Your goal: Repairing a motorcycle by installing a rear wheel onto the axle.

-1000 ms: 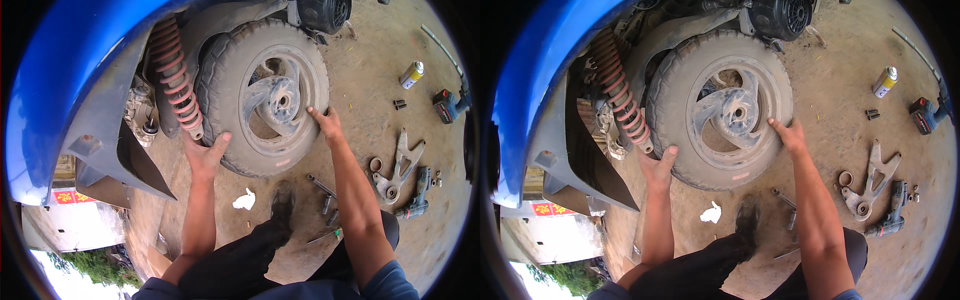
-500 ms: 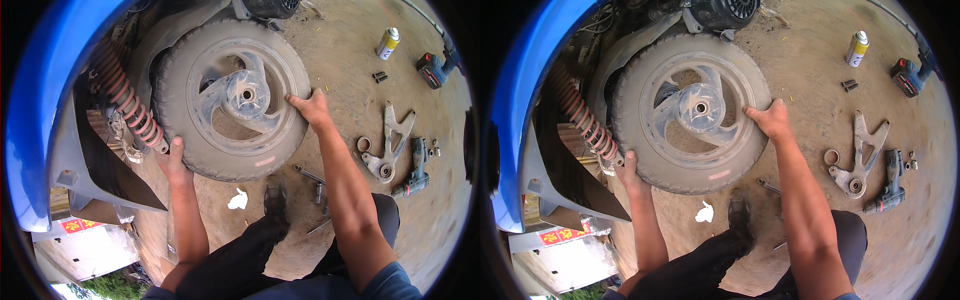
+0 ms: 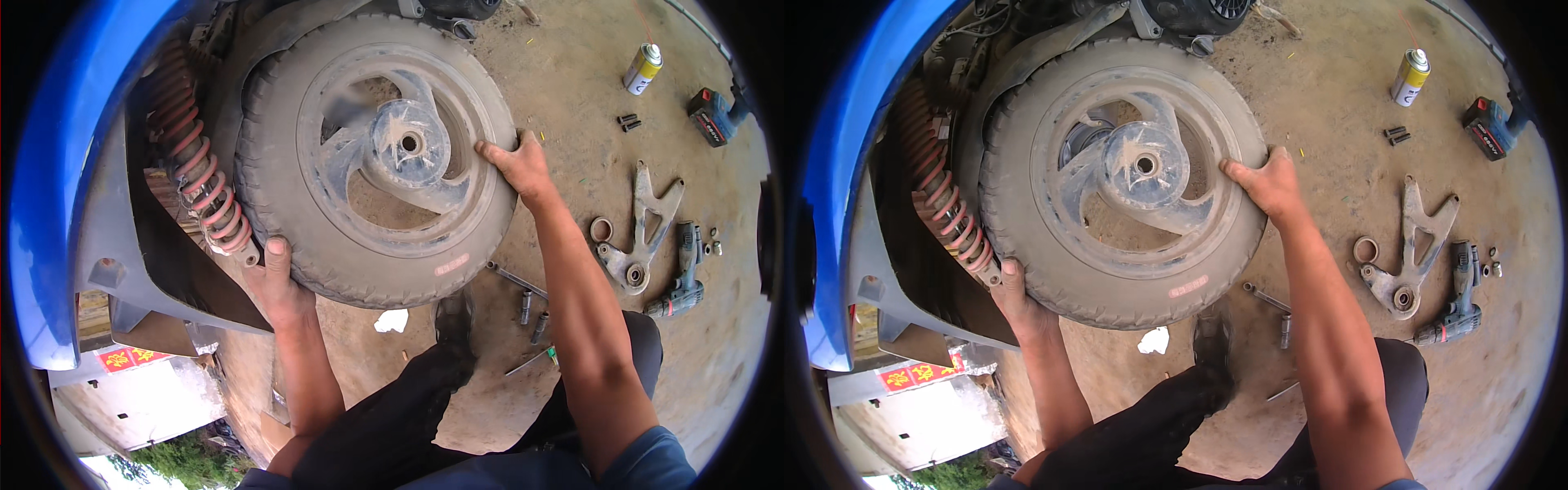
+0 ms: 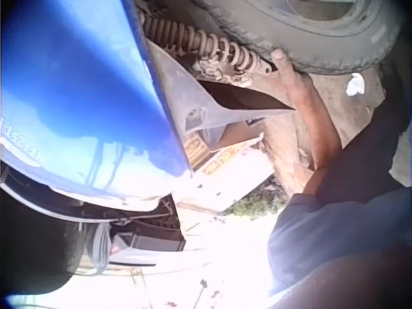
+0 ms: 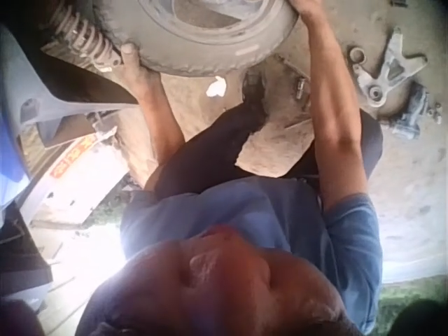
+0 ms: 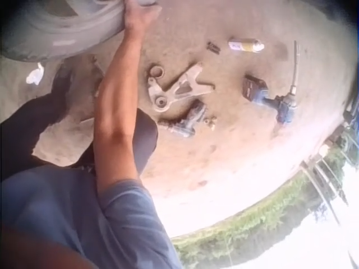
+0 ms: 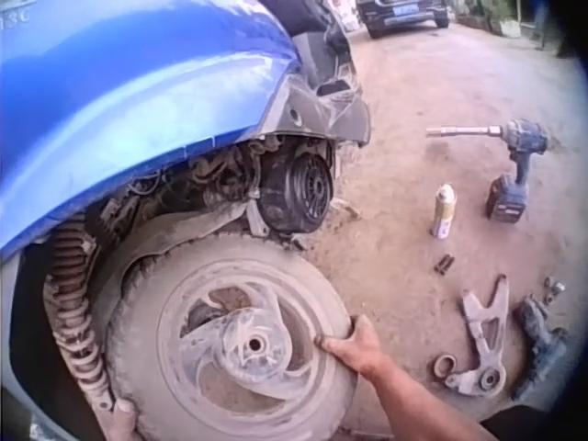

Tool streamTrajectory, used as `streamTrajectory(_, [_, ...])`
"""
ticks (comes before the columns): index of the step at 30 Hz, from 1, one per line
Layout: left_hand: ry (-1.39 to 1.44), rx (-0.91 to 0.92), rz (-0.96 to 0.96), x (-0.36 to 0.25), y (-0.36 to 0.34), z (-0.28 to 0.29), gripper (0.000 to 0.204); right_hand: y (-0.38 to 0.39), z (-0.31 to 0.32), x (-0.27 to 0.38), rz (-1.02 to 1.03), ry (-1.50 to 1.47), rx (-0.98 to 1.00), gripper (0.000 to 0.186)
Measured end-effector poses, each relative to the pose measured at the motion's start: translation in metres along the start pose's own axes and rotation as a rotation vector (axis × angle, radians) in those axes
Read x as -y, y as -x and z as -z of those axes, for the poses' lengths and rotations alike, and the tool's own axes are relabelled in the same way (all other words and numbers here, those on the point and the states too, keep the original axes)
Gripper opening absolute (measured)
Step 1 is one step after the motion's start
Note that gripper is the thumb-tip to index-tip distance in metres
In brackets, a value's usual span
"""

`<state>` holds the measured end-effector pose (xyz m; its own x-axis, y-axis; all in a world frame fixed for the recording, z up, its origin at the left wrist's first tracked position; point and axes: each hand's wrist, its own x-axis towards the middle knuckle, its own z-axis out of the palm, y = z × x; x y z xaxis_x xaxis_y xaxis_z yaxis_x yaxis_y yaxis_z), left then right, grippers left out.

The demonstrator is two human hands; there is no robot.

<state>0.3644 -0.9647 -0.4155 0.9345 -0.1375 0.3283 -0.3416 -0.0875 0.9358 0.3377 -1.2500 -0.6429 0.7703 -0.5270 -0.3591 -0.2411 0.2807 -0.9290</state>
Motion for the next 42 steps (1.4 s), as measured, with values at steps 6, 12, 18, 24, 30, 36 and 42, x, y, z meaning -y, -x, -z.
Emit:
streamTrajectory(6, [-0.05,0.07,-0.052,0.008,0.001,0.0,0.092,-0.019,-0.007,-0.007,0.033,0.096,-0.013,0.089])
streamTrajectory(12, [-0.082,0.077,-0.101,0.02,-0.003,0.013,0.093,-0.013,-0.018,-0.009,-0.001,0.101,-0.102,0.092])
streamTrajectory(18, [-0.146,0.161,-0.001,0.016,-0.002,0.024,0.093,-0.005,-0.014,-0.019,-0.006,0.146,-0.087,0.09])
streamTrajectory(24, [-0.211,0.208,-0.003,0.021,-0.011,0.038,0.103,-0.008,-0.025,-0.027,0.009,0.198,-0.097,0.09])
streamTrajectory(30, [-0.254,0.112,-0.048,0.028,0.002,0.024,0.108,-0.009,-0.024,-0.026,-0.022,0.142,0.008,0.093])
streamTrajectory(36, [-0.412,0.064,0.053,0.027,0.022,0.031,0.105,-0.013,-0.015,-0.023,-0.026,0.173,0.145,0.096])
streamTrajectory(42, [-0.936,-0.038,0.108,0.036,0.045,0.01,0.11,-0.022,0.008,-0.023,-0.124,0.214,0.221,0.101])
